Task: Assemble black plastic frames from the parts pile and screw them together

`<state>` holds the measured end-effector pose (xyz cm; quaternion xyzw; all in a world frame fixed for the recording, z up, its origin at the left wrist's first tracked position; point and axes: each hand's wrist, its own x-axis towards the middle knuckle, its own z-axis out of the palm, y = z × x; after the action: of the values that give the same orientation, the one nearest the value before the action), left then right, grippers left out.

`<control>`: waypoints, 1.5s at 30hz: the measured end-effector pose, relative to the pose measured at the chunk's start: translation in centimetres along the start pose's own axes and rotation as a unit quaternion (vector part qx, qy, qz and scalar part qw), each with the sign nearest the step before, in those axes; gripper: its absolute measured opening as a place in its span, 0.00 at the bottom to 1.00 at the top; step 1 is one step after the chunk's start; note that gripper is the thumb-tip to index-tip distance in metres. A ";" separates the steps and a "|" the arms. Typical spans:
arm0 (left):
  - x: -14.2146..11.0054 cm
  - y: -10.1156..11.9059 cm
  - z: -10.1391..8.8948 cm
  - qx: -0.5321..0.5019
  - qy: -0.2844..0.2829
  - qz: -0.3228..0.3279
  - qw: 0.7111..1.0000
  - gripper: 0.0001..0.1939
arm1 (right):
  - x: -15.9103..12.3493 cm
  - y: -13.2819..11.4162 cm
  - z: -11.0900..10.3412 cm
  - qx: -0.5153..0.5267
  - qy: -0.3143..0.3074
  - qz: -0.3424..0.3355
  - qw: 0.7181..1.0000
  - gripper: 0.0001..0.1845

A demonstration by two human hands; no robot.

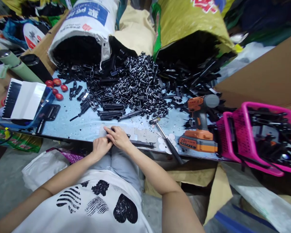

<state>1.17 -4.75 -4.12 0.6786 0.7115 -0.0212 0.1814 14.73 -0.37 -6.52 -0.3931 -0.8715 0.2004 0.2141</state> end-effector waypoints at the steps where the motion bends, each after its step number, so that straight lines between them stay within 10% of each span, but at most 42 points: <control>1: -0.1 -0.4 0.0 0.003 0.007 0.001 1.000 0.22 | 0.0 -0.1 0.0 -0.003 -0.002 0.005 1.000 0.25; 40: 0.5 -2.6 0.5 0.036 0.045 0.031 0.998 0.21 | 0.6 -1.2 1.3 -0.098 0.010 0.054 0.994 0.24; 45: 1.2 -5.0 -0.6 0.026 0.101 0.206 0.973 0.22 | -4.2 0.1 -2.1 -0.112 0.053 -0.021 0.992 0.29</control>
<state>-3.88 -3.79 -5.03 0.8137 0.5702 0.0673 0.0913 18.47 -3.18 -5.78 -0.4060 -0.8839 0.0761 0.2192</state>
